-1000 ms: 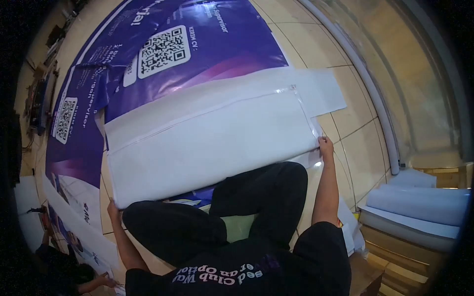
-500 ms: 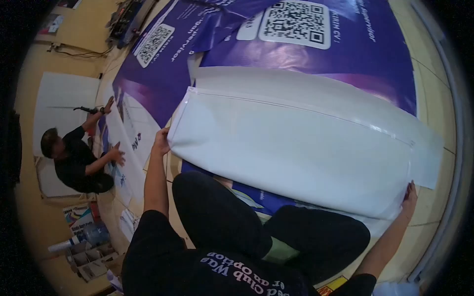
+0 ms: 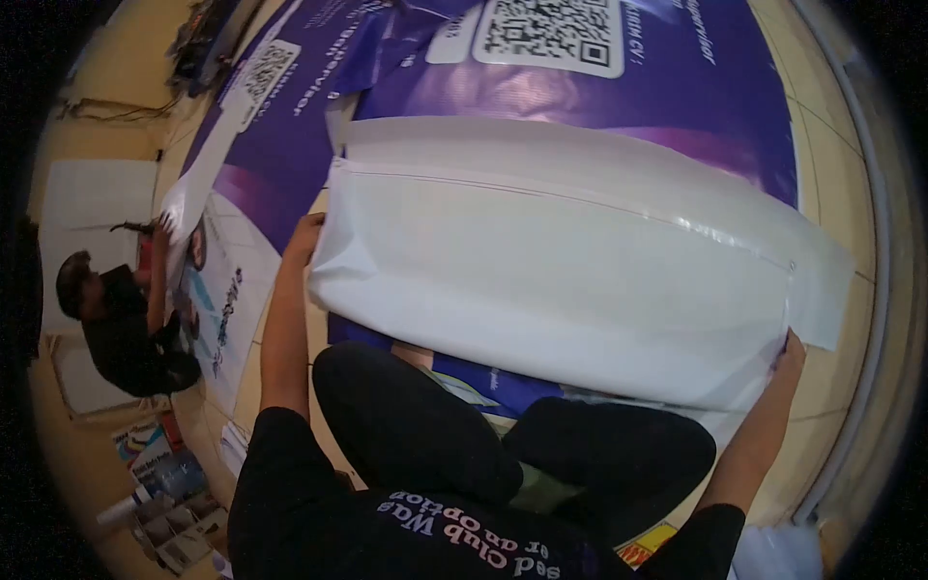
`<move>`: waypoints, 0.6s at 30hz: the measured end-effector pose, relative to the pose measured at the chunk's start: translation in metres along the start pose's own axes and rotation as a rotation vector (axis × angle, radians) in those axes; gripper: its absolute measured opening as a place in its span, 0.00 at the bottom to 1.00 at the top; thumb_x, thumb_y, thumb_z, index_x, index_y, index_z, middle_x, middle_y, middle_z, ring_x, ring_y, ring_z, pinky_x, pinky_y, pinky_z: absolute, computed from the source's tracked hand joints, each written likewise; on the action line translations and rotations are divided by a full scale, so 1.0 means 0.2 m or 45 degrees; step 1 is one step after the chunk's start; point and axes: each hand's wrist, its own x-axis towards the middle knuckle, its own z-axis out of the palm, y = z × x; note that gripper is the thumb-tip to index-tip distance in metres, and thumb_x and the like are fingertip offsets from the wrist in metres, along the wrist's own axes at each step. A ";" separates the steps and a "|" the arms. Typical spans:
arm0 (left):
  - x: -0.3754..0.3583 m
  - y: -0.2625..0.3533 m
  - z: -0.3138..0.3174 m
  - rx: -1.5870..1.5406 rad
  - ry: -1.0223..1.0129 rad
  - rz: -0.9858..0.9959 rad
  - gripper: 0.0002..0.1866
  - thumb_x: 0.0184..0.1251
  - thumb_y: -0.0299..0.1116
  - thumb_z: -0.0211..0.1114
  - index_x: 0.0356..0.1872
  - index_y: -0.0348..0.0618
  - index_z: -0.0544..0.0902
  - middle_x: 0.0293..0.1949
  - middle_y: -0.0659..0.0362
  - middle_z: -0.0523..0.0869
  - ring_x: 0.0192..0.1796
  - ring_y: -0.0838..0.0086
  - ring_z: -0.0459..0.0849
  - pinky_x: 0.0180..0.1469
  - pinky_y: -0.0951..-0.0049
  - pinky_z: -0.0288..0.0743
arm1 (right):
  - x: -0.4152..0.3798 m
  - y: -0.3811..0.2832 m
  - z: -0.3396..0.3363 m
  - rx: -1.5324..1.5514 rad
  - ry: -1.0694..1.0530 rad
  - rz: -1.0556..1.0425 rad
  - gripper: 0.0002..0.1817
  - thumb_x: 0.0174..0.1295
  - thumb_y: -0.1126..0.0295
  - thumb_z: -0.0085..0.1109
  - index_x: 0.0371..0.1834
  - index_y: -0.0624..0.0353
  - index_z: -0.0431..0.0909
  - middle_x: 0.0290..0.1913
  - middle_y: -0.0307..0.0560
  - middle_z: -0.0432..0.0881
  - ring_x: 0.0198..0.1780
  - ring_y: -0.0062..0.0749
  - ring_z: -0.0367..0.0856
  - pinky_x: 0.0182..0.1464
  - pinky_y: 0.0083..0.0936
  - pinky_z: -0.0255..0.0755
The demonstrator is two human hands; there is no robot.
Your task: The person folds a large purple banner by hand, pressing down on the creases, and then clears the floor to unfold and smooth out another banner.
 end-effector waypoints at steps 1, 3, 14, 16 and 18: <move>-0.05 0.02 -0.01 -0.084 -0.055 -0.022 0.16 0.52 0.24 0.59 0.44 0.30 0.78 0.36 0.52 0.82 0.34 0.73 0.81 0.38 0.74 0.76 | -0.19 0.03 0.05 0.064 -0.147 -0.189 0.19 0.57 0.58 0.52 0.41 0.64 0.76 0.40 0.48 0.79 0.41 0.37 0.76 0.46 0.28 0.70; -0.08 -0.07 -0.05 -0.152 -0.143 -0.070 0.17 0.52 0.25 0.59 0.45 0.30 0.77 0.37 0.52 0.82 0.34 0.72 0.81 0.39 0.73 0.75 | -0.18 0.03 -0.03 0.062 -0.282 -0.312 0.18 0.57 0.59 0.50 0.40 0.63 0.77 0.38 0.47 0.79 0.40 0.35 0.77 0.45 0.29 0.71; -0.57 -0.55 -0.24 -0.127 -0.350 -0.471 0.16 0.59 0.33 0.53 0.43 0.30 0.77 0.40 0.51 0.82 0.40 0.67 0.81 0.45 0.68 0.74 | -0.39 0.52 -0.52 -0.243 -0.034 -0.076 0.12 0.54 0.56 0.52 0.29 0.52 0.76 0.25 0.37 0.73 0.24 0.27 0.69 0.27 0.26 0.65; -0.62 -0.66 -0.27 -0.315 -0.385 -0.417 0.16 0.58 0.33 0.53 0.44 0.34 0.76 0.42 0.53 0.81 0.40 0.67 0.81 0.45 0.67 0.74 | -0.49 0.54 -0.54 -0.236 0.022 -0.027 0.10 0.53 0.56 0.52 0.26 0.49 0.74 0.22 0.34 0.69 0.21 0.23 0.64 0.25 0.24 0.61; -0.70 -0.66 -0.24 -0.480 -0.244 -0.404 0.15 0.58 0.33 0.54 0.44 0.38 0.77 0.42 0.57 0.80 0.41 0.70 0.79 0.45 0.69 0.74 | -0.52 0.60 -0.57 -0.153 -0.028 0.037 0.11 0.51 0.53 0.54 0.27 0.47 0.73 0.22 0.32 0.65 0.21 0.21 0.59 0.26 0.22 0.58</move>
